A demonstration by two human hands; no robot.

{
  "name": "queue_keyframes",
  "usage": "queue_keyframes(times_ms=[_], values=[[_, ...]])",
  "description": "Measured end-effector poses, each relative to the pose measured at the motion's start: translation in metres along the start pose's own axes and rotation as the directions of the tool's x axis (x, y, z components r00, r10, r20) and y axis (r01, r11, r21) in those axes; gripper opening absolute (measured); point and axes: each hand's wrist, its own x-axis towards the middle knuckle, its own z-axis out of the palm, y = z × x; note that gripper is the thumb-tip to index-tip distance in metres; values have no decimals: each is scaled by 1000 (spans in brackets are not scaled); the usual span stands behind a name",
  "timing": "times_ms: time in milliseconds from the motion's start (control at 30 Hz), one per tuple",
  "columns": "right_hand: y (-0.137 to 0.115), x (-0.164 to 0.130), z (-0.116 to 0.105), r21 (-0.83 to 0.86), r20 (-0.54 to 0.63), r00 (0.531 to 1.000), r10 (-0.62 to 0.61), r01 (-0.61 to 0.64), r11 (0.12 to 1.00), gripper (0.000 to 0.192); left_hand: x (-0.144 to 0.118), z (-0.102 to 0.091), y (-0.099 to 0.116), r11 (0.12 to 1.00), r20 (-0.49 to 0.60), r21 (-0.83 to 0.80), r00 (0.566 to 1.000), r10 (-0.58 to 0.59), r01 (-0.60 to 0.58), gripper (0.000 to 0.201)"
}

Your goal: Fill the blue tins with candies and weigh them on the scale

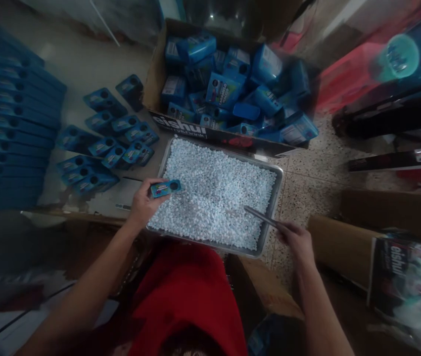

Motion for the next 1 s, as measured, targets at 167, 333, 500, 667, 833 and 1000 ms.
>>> queue_keyframes(times_ms=[167,333,500,667,833,1000], values=[[12,15,134,278,240,969,58,-125,952,47,-20,2,12,994,-35,39,994,-101,103,41],[-13,28,219,338,432,901,40,-202,919,45,-34,2,6,976,-128,124,979,-162,178,42],[-42,29,189,327,542,840,32,-246,912,40,-28,-1,5,954,-174,195,965,-194,227,43],[-81,14,151,284,624,781,-23,-200,938,34,-13,4,16,969,-168,196,979,-119,151,39],[-127,-10,142,198,632,767,-105,-28,980,30,-7,13,19,977,-125,200,991,-48,73,40],[-164,-36,142,110,608,766,-207,178,978,27,-6,18,16,970,-119,242,993,16,13,37]])
